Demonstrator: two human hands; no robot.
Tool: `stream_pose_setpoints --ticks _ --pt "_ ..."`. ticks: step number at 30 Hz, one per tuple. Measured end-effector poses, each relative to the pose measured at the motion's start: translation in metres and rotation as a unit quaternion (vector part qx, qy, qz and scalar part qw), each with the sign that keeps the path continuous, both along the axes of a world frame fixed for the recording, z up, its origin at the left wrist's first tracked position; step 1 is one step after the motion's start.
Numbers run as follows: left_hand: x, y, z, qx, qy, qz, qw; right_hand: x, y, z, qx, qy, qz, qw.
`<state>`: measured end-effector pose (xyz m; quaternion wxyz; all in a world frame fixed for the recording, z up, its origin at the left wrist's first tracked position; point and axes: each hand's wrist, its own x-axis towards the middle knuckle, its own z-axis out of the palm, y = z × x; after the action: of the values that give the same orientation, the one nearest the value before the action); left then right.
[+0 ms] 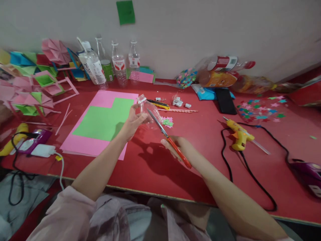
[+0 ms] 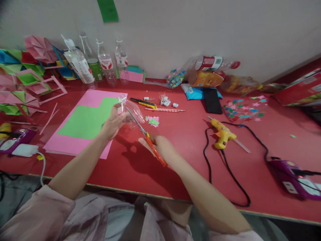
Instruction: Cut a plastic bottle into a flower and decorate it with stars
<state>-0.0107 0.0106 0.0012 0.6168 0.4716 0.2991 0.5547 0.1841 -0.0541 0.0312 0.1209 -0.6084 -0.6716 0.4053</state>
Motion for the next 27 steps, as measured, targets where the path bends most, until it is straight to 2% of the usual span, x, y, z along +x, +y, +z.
stream_pose_setpoints --ticks 10,19,27 --pt "0.0032 -0.0022 -0.0015 0.010 0.011 -0.021 1.000 0.0013 0.0026 -0.0048 -0.001 0.012 0.002 1.000" --pt "0.0062 -0.0039 -0.0009 -0.013 -0.026 -0.001 1.000 -0.0021 -0.0016 0.0036 -0.045 0.052 -0.016 0.997" --pt "0.0058 -0.0041 -0.0001 0.003 -0.022 -0.009 1.000 -0.0017 -0.0006 0.0033 -0.034 0.044 -0.018 0.998"
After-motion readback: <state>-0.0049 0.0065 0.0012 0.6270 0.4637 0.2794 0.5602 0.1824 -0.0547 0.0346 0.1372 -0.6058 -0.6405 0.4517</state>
